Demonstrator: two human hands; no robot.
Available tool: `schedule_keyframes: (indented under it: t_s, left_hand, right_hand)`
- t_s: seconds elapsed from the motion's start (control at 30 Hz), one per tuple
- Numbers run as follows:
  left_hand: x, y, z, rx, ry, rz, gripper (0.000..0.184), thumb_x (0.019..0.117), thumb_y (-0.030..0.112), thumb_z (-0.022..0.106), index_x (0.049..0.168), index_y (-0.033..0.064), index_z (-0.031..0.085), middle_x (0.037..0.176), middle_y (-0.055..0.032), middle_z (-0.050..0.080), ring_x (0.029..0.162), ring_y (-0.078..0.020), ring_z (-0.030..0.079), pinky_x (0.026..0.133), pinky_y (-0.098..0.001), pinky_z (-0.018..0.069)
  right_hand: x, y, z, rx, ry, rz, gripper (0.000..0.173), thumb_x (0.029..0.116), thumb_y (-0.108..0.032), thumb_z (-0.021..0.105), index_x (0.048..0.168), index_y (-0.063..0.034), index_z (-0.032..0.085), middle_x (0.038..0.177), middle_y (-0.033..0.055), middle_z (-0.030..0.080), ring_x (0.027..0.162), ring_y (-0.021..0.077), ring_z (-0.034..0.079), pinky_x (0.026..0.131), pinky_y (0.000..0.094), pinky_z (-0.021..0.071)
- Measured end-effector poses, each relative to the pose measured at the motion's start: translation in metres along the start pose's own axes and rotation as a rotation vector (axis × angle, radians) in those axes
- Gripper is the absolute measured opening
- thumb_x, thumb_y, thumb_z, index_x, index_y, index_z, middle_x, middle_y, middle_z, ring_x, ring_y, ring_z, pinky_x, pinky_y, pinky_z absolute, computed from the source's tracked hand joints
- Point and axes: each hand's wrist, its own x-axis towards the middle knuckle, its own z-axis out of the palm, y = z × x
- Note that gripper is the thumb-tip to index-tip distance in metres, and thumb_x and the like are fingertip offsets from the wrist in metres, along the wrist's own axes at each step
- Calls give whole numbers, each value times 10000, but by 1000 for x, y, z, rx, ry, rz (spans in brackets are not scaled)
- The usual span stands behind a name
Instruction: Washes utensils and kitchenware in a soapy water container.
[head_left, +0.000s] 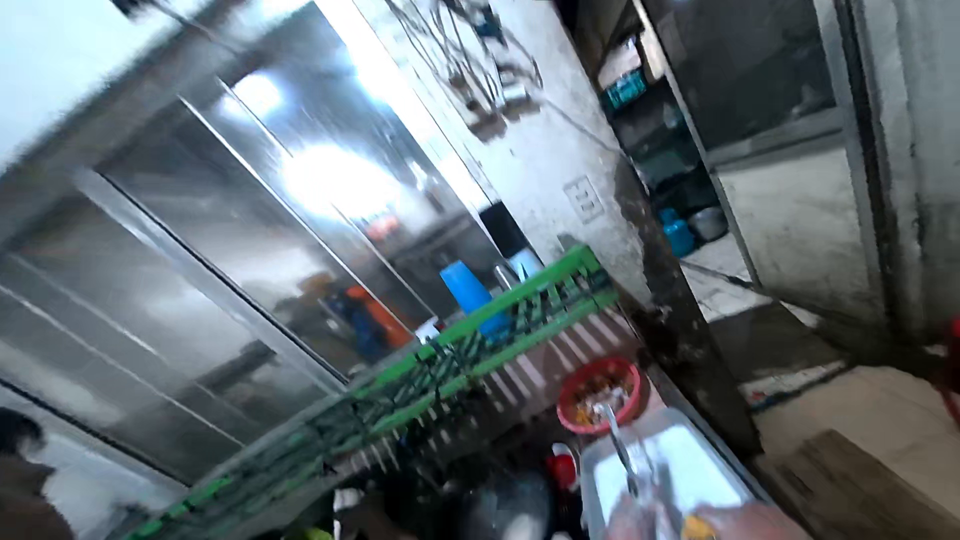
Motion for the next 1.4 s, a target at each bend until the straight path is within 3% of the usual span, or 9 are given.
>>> schedule_keyframes:
  t_s: [0.1,0.33,0.5,0.67,0.87,1.0,1.13,1.27,1.4]
  left_hand:
    - [3,1,-8,-77,7,50,380,1018,30,532,1371,-60,423,955,-106,663,834,-155,670,786,-321,582]
    - [0,-3,-22,373,-97,-96,388,918,132,739,1259,-14,626,1142,-136,696,1055,-169,665,967,-358,535]
    - [10,-4,-28,360,-79,-87,345,997,198,662,1261,-22,627,1167,-145,695,1090,-183,660,994,-373,522]
    - [26,-2,-40,-18,-20,-38,262,1071,159,530,1162,-74,606,967,-138,719,869,-184,696,803,-344,578]
    - [33,19,-61,-479,-48,-37,200,1070,124,498,1159,-39,572,884,-163,685,773,-252,694,742,-413,600]
    - [31,20,-57,-392,-110,-65,205,1085,145,466,1027,-26,562,738,-100,593,640,-229,634,663,-423,607]
    - [11,8,-37,-169,-284,-161,139,1085,97,449,1184,4,478,694,-45,561,538,-145,589,508,-298,553]
    - [-3,0,-34,-60,-470,-218,39,1037,63,491,1065,38,505,682,-24,565,525,-102,558,485,-240,505]
    - [-8,0,-34,21,-492,-246,148,1008,27,551,1152,16,518,680,-31,578,522,-96,558,487,-227,495]
  right_hand:
    - [6,-2,1,-106,-98,-15,485,927,-365,657,1369,-174,601,1162,195,713,1086,436,674,900,675,502]
    - [10,-15,5,-273,-209,25,433,943,-282,643,1336,-115,572,1141,211,689,1081,440,660,853,676,499]
    - [20,-8,30,-193,-242,70,518,957,-276,663,1436,-121,544,1364,204,615,1260,452,578,957,707,461]
    - [17,-11,39,-123,-227,133,549,910,-224,708,1406,-55,543,1326,241,620,1222,465,594,960,693,466]
    - [9,-32,20,288,30,414,551,901,-240,739,1408,-104,570,1301,231,635,1211,403,610,1004,624,471]
    - [2,-35,11,870,245,421,521,921,-92,703,1414,-76,538,1158,184,669,1004,270,666,886,467,546]
    - [1,-51,-13,1318,339,225,541,897,-40,649,1412,-101,493,980,100,689,812,173,688,706,344,591]
    - [6,-66,-49,1309,304,102,554,857,-42,643,1390,-109,505,938,78,684,756,140,674,659,308,583]
    - [20,-67,-70,1175,181,5,612,833,21,664,1409,-69,478,1037,125,682,834,189,681,733,366,589]
